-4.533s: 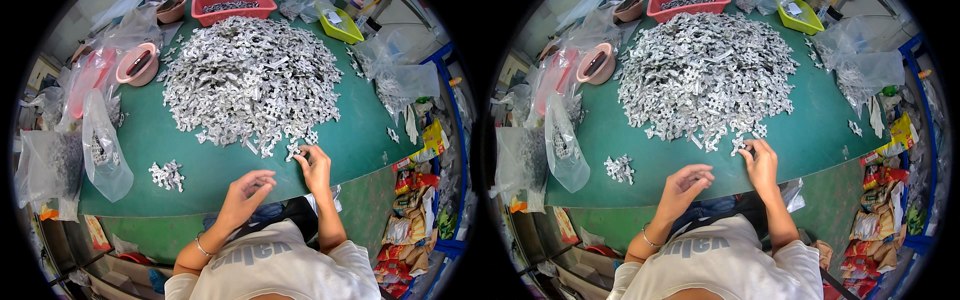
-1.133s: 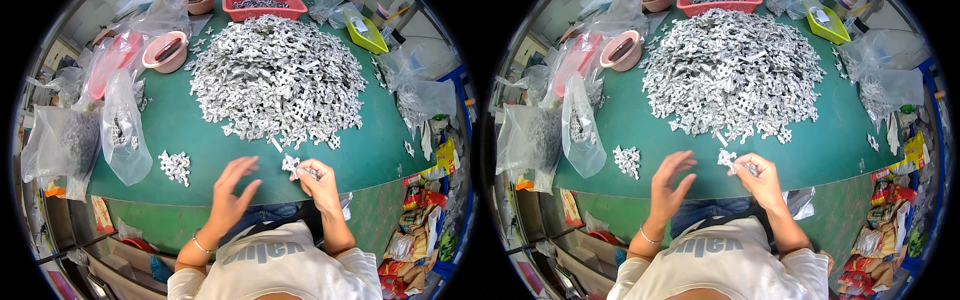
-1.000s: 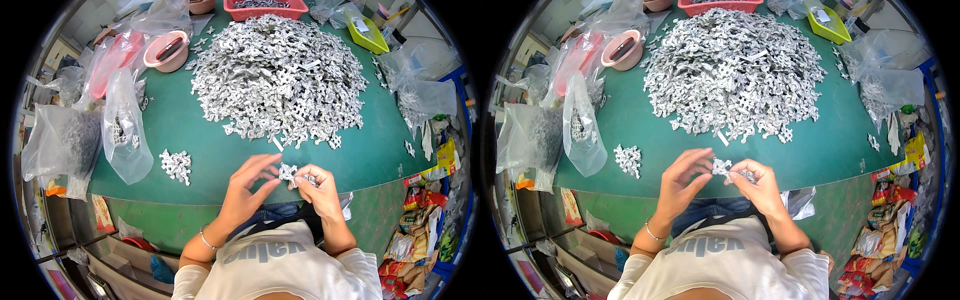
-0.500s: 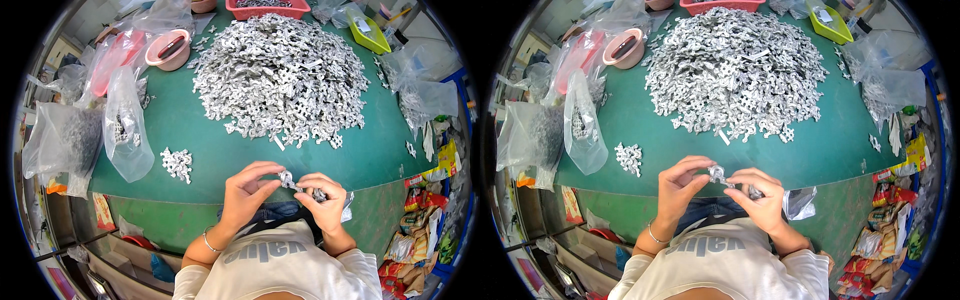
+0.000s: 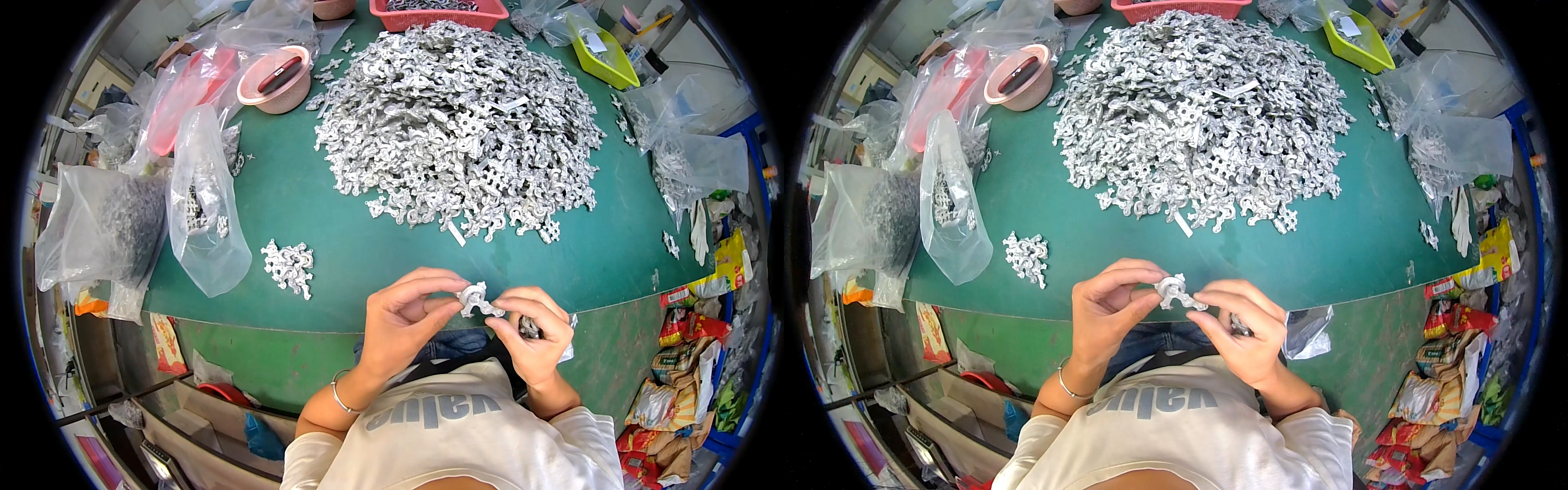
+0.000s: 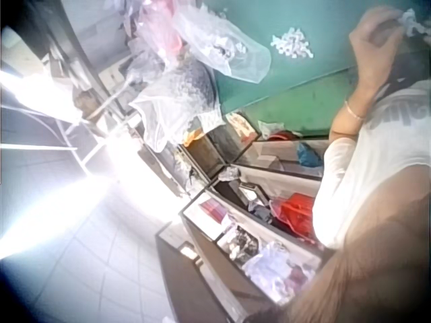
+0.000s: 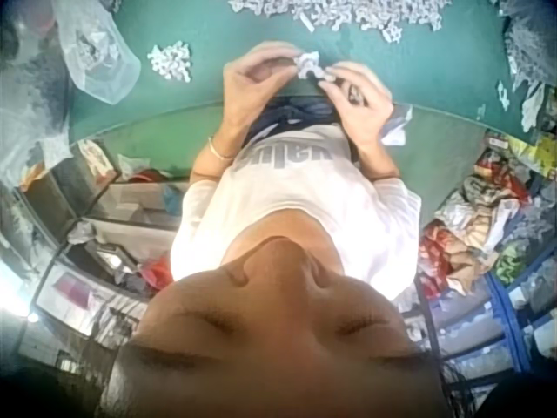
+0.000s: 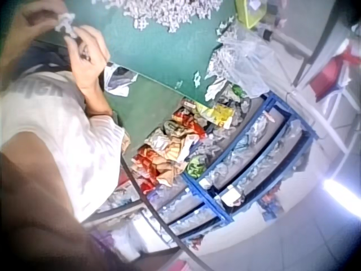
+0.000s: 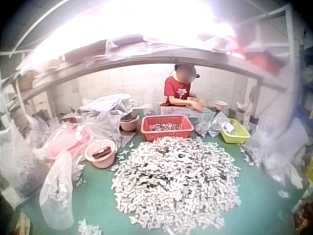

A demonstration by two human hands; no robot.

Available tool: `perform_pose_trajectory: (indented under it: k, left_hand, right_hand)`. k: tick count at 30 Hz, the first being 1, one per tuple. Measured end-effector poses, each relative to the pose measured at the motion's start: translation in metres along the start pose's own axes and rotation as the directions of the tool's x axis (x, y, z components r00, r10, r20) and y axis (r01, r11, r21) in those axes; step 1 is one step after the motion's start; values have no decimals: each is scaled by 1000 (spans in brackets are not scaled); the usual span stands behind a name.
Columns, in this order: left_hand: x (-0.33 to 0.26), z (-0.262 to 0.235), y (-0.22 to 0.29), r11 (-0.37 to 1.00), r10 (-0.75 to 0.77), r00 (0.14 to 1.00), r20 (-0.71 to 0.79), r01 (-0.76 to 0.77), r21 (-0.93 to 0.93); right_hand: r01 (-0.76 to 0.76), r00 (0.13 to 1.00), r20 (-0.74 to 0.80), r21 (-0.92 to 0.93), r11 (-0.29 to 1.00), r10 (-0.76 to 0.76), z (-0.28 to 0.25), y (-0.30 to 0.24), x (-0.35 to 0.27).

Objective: The person picks up individual silver metallic parts from a large pile on a green table, sorts through them by hand, and places specific ones into small groups.

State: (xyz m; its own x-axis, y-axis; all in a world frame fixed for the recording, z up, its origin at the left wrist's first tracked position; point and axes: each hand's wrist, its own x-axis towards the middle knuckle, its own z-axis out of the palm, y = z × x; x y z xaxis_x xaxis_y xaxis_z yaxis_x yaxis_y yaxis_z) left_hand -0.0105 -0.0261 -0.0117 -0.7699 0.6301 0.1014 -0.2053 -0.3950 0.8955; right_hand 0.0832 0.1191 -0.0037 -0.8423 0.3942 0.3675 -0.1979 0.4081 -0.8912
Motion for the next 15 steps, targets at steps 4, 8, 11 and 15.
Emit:
perform_pose_trajectory:
  k: [4,8,11,15]
  left_hand:
    - [1,3,2,1000,-6,999,-41,6,-11]
    - [0,-8,1,991,-69,995,-67,77,112]
    - [-2,-31,9,885,79,959,-273,58,461]
    - [-15,-100,-3,195,553,777,-299,228,954]
  right_hand:
    - [-4,1000,-1,20,1000,4,1,4,-1]
    - [-126,987,104,28,992,122,4,12,4]
    - [-188,980,15,-270,944,199,6,38,16]
    - [-110,991,-125,-591,799,44,9,78,27]
